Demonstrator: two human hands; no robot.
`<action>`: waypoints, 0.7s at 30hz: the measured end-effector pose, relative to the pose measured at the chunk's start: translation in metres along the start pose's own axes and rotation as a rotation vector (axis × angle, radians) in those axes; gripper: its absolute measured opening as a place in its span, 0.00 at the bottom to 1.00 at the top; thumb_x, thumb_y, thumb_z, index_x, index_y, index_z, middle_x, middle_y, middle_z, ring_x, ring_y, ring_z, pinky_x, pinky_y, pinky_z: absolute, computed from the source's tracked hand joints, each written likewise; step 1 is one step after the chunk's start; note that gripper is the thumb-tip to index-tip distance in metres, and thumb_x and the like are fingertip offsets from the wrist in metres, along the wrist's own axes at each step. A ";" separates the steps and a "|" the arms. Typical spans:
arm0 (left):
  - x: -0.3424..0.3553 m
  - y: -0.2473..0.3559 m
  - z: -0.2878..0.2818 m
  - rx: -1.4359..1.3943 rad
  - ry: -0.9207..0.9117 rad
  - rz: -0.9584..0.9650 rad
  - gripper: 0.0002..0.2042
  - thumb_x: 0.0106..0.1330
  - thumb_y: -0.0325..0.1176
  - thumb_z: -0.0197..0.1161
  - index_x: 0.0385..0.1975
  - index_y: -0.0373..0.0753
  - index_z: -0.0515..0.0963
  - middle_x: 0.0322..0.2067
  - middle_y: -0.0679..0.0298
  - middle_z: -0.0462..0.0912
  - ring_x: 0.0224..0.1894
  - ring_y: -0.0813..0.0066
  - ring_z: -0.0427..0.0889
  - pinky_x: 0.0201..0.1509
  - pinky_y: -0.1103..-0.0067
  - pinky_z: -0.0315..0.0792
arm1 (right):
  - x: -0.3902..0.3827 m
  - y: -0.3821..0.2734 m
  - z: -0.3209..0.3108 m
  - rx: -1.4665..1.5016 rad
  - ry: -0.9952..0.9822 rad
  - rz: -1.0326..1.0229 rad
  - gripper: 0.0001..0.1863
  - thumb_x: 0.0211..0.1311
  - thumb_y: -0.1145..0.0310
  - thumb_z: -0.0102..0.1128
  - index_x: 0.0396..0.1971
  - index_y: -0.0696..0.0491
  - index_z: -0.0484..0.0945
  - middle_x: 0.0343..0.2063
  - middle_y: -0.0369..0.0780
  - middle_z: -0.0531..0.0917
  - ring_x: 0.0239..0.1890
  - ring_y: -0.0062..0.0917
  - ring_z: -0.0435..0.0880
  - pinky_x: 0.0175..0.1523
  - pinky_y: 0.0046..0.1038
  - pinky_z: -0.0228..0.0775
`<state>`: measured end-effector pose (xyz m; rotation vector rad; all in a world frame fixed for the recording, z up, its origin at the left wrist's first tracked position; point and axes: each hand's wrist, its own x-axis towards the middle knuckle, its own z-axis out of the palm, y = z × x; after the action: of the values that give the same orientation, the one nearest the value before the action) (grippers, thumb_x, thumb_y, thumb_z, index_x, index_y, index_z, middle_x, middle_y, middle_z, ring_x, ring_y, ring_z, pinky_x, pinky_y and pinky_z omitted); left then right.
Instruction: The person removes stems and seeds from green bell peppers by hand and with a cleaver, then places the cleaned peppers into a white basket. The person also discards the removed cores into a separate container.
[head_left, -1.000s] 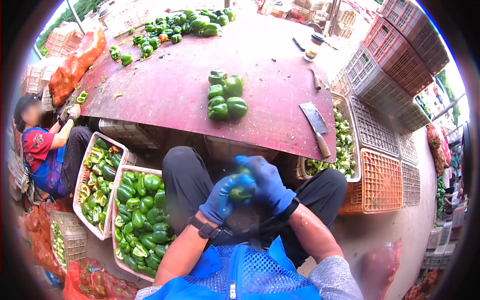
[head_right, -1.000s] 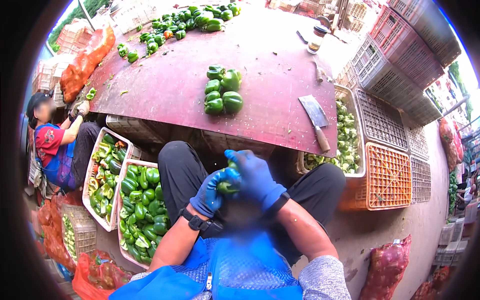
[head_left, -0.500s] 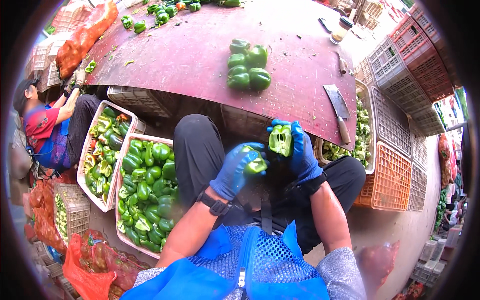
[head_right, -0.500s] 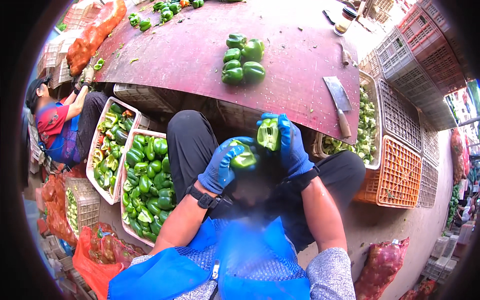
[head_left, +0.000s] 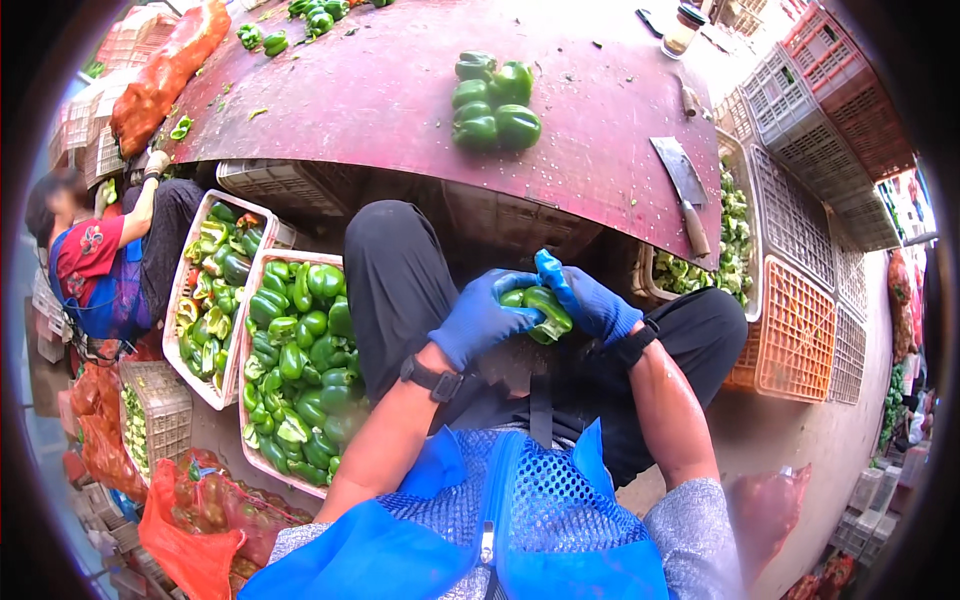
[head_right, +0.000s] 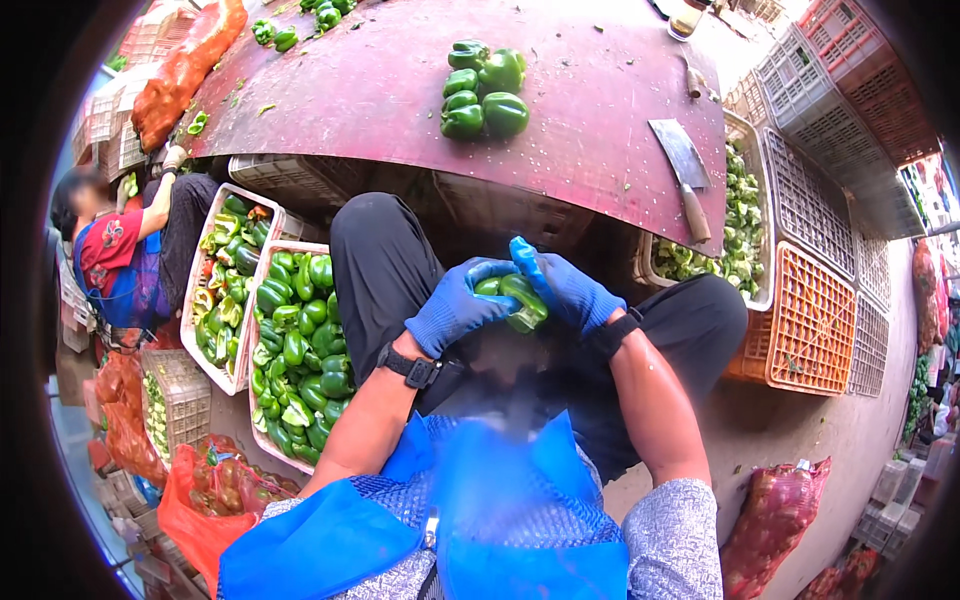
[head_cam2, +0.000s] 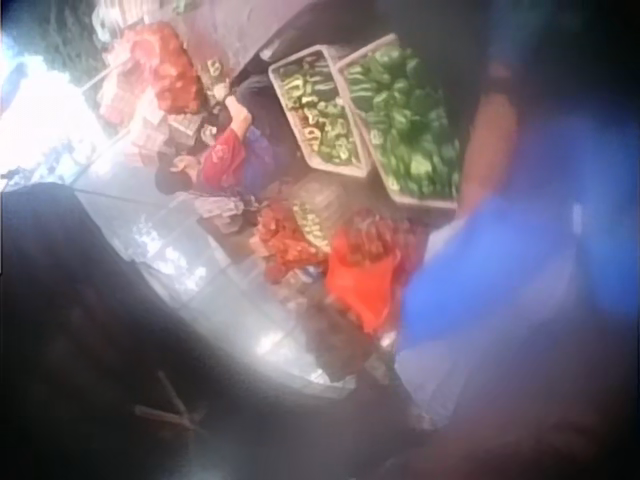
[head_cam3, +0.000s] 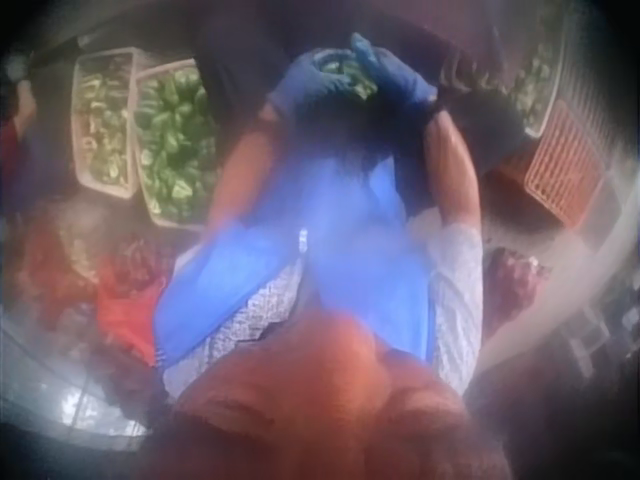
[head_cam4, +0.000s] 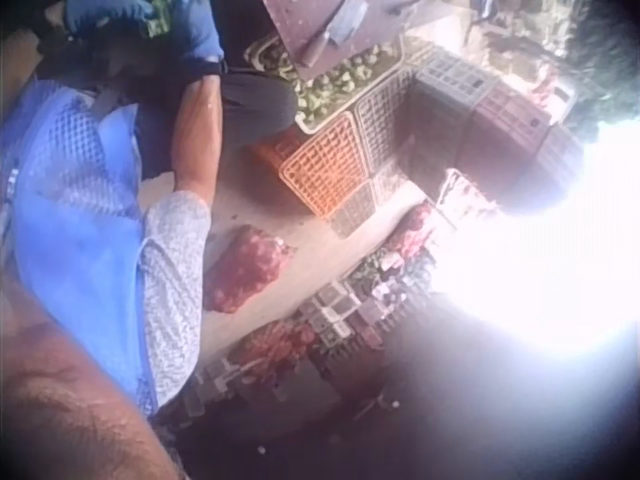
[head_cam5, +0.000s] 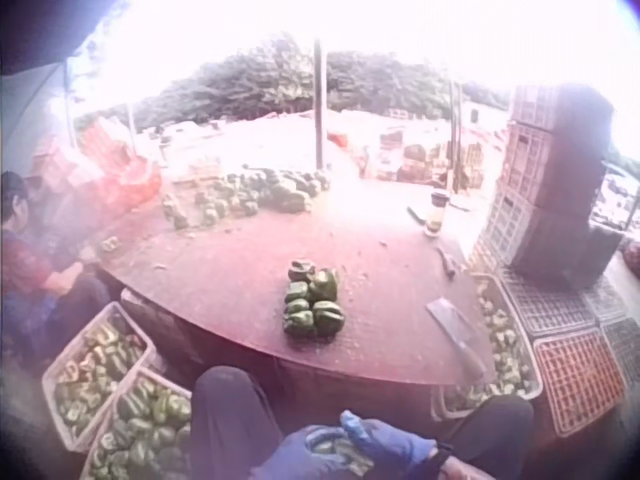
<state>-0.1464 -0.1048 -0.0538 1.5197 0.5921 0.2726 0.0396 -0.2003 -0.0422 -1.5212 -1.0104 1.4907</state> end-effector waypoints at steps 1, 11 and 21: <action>0.000 0.000 0.001 0.049 0.005 0.007 0.22 0.55 0.25 0.75 0.51 0.31 0.80 0.46 0.61 0.84 0.47 0.75 0.83 0.55 0.78 0.77 | 0.003 0.009 -0.004 -0.050 0.013 0.017 0.37 0.77 0.35 0.38 0.38 0.57 0.82 0.30 0.34 0.82 0.34 0.17 0.75 0.44 0.27 0.72; 0.007 -0.019 0.003 -0.414 0.324 -0.194 0.15 0.60 0.28 0.75 0.44 0.32 0.81 0.37 0.65 0.85 0.37 0.80 0.82 0.41 0.81 0.79 | -0.015 -0.005 -0.004 -0.209 0.373 -0.077 0.21 0.61 0.51 0.72 0.36 0.57 0.82 0.27 0.39 0.82 0.28 0.23 0.82 0.35 0.28 0.76; 0.010 -0.034 0.009 -0.196 0.340 -0.148 0.15 0.63 0.30 0.72 0.47 0.32 0.80 0.38 0.64 0.85 0.38 0.81 0.82 0.42 0.82 0.78 | -0.007 0.011 0.006 -0.773 0.442 -0.122 0.26 0.48 0.48 0.77 0.33 0.57 0.81 0.29 0.50 0.82 0.34 0.45 0.84 0.40 0.40 0.76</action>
<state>-0.1405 -0.1091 -0.0899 1.2420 0.9152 0.4660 0.0334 -0.2110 -0.0494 -2.1374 -1.4462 0.6253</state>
